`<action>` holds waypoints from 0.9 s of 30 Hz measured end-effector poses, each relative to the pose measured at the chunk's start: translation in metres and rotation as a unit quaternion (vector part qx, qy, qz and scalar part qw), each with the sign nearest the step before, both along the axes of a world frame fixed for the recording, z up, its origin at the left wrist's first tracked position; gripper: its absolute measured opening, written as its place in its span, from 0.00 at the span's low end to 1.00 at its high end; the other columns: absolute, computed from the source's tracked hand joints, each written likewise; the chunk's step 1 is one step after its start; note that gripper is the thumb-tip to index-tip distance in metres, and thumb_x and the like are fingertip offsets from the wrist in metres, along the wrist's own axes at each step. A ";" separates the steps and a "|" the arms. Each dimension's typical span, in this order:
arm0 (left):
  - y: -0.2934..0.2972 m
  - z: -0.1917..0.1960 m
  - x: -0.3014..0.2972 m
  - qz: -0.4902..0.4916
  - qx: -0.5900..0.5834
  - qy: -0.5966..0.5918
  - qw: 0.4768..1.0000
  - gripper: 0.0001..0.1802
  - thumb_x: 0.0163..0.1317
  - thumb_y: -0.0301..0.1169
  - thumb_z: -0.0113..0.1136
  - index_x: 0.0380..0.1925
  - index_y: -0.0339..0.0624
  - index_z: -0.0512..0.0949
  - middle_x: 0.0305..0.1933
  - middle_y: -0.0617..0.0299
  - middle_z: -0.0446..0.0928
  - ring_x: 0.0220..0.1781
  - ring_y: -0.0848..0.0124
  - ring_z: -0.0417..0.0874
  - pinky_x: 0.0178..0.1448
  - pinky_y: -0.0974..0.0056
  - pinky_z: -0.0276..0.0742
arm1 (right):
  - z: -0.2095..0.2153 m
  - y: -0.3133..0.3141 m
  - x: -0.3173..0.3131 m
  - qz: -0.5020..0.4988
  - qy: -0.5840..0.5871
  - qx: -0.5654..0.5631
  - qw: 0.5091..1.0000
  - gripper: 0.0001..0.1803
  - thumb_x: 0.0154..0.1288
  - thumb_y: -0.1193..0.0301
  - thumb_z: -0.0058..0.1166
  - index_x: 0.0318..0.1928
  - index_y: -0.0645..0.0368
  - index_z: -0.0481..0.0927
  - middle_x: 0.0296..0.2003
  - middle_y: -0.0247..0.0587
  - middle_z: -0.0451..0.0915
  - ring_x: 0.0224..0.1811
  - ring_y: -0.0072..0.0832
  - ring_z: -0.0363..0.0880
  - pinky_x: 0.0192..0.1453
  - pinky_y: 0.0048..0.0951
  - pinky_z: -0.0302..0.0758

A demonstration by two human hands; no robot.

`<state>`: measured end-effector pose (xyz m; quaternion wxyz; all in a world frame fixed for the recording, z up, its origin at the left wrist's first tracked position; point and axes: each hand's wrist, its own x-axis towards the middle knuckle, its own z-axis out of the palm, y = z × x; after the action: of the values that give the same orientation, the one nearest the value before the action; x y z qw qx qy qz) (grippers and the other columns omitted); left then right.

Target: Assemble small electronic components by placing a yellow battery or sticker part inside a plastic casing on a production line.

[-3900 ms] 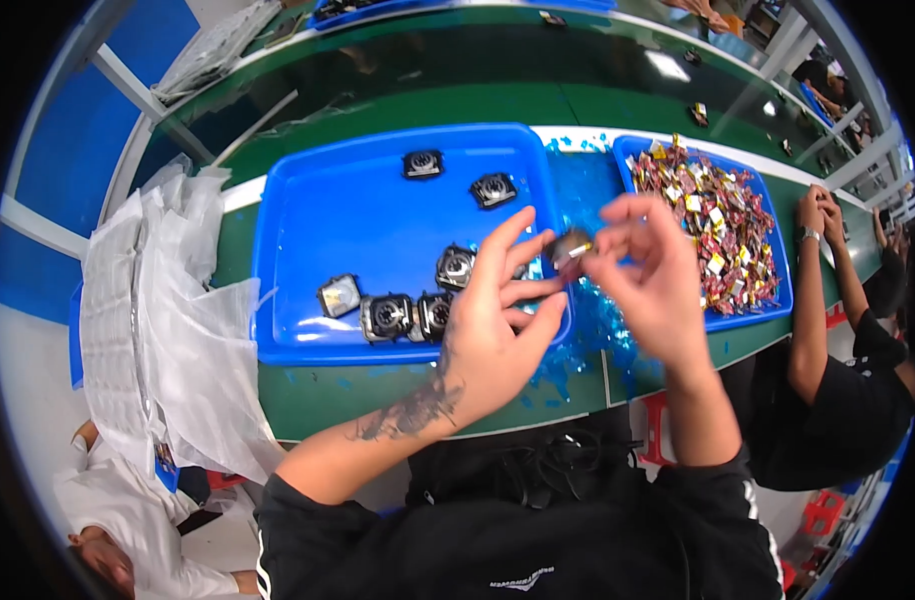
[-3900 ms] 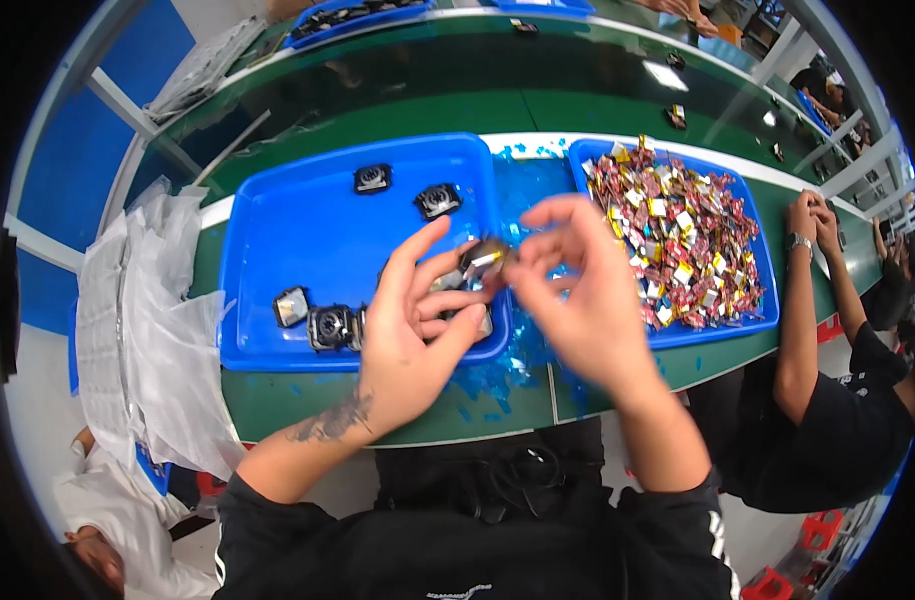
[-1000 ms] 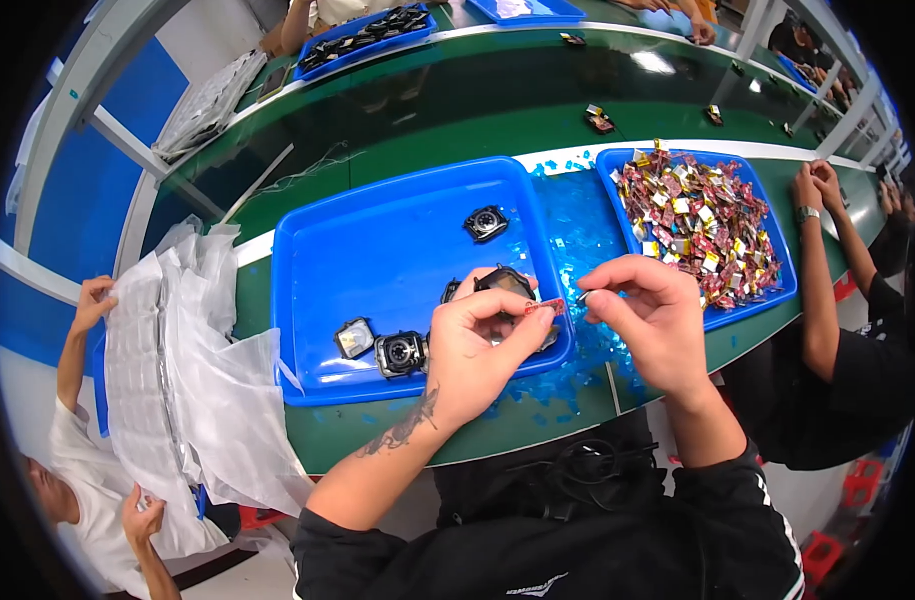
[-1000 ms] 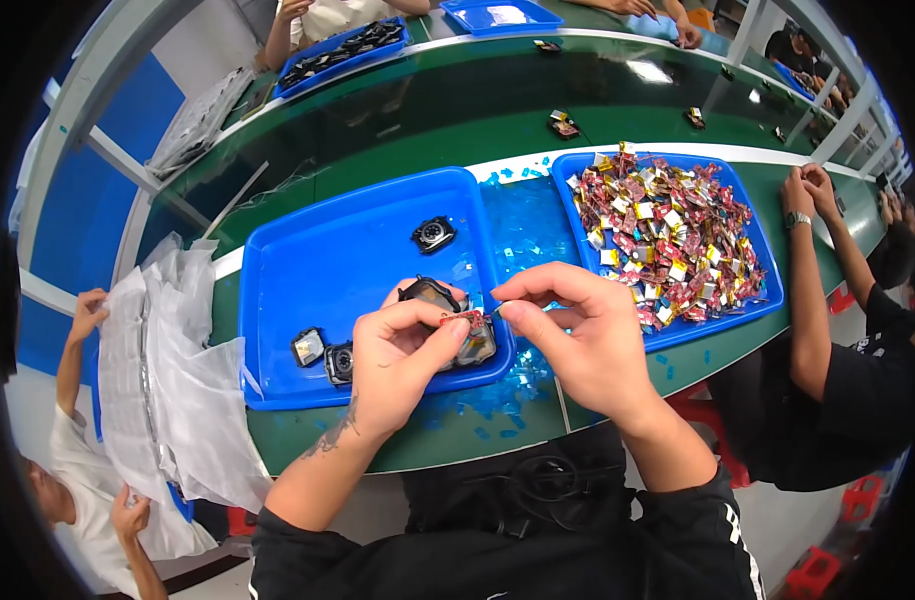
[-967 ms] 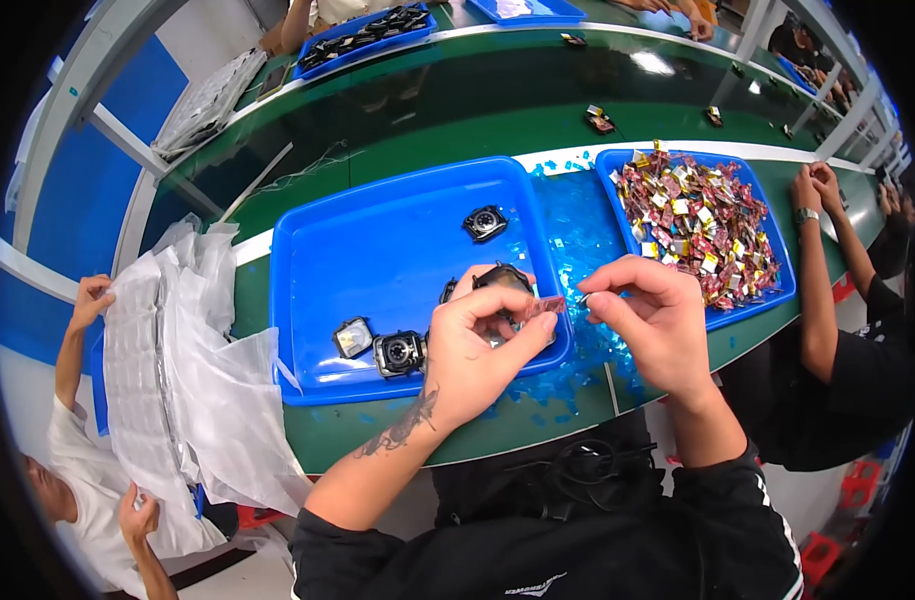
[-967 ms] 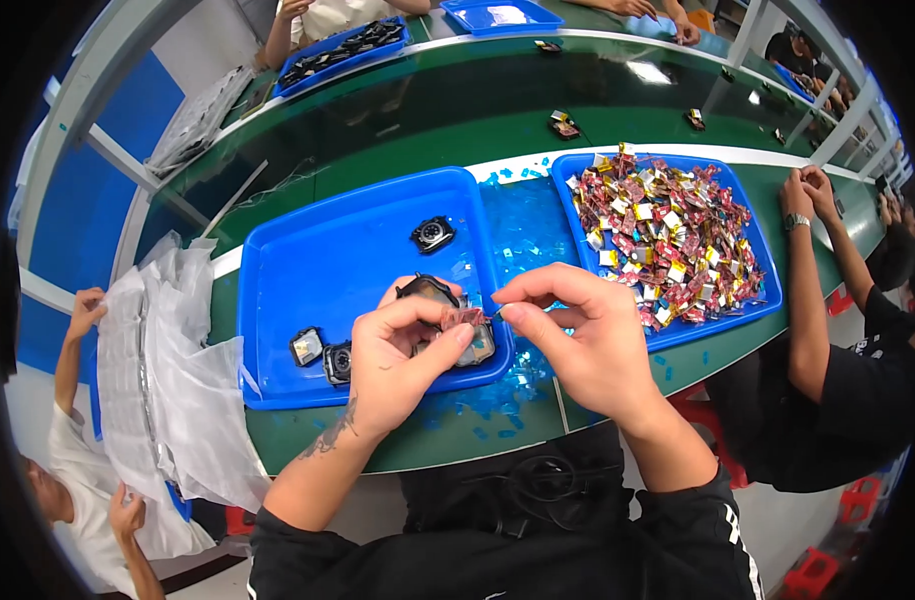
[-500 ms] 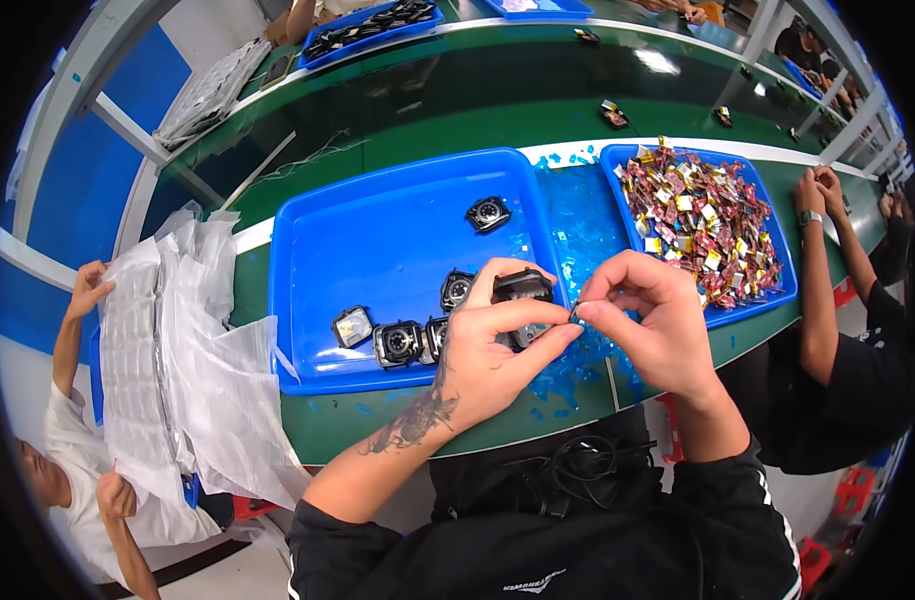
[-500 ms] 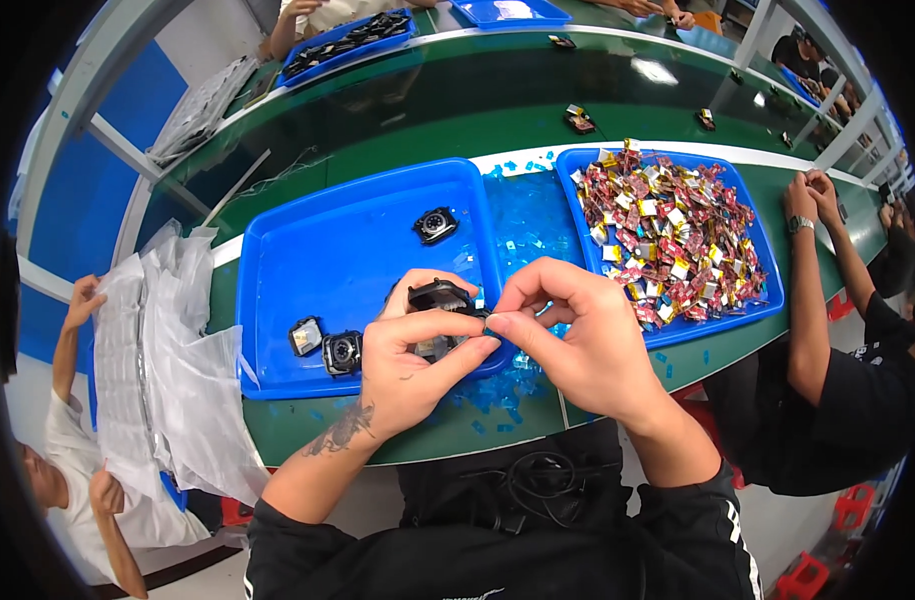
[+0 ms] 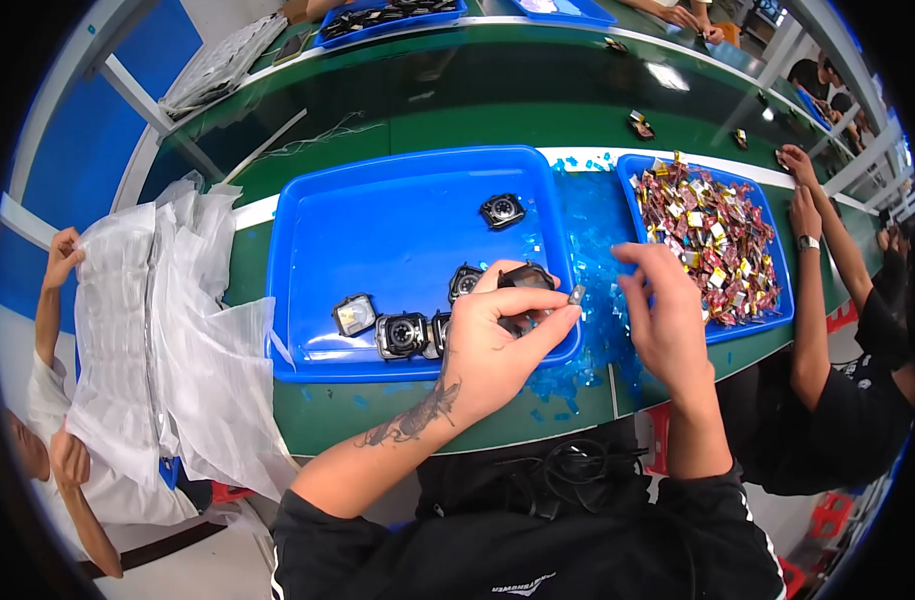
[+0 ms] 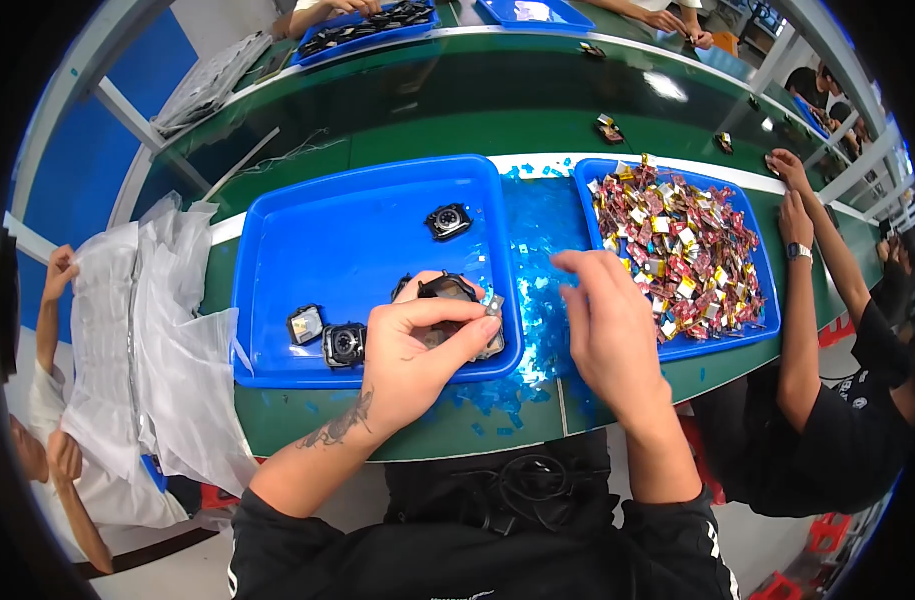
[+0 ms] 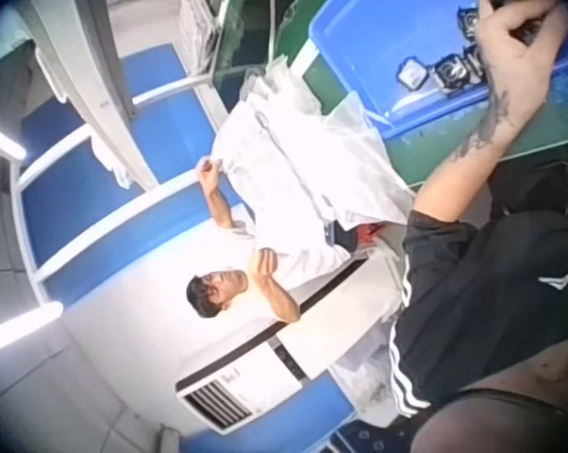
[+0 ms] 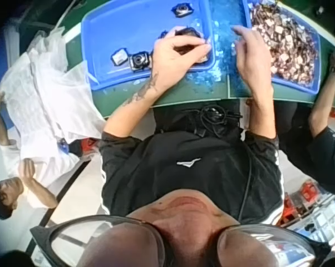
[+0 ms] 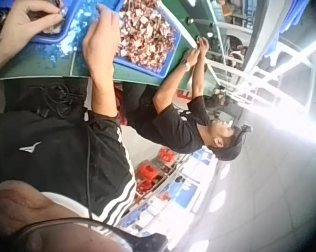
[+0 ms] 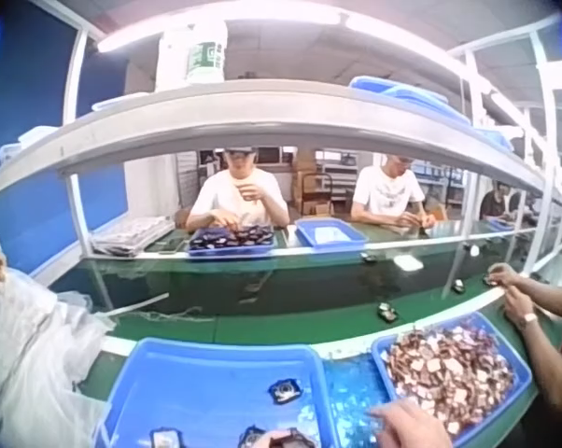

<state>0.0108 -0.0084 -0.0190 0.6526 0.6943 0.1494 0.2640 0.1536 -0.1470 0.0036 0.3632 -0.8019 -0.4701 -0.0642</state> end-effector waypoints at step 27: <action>0.001 0.010 -0.003 -0.163 -0.131 -0.052 0.977 0.28 0.67 0.14 0.43 0.68 0.36 0.59 0.64 0.52 0.67 0.63 0.70 0.74 0.60 0.70 0.71 | 0.032 0.015 -0.033 0.096 0.118 0.026 0.988 0.06 0.54 0.81 0.63 0.35 0.62 0.82 0.28 0.40 0.82 0.21 0.27 0.74 0.26 0.26 0.71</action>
<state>0.0080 -0.0078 -0.0086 0.7789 0.6033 0.0332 0.1680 0.1209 -0.1323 0.0356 0.4413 -0.7453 -0.4969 0.0533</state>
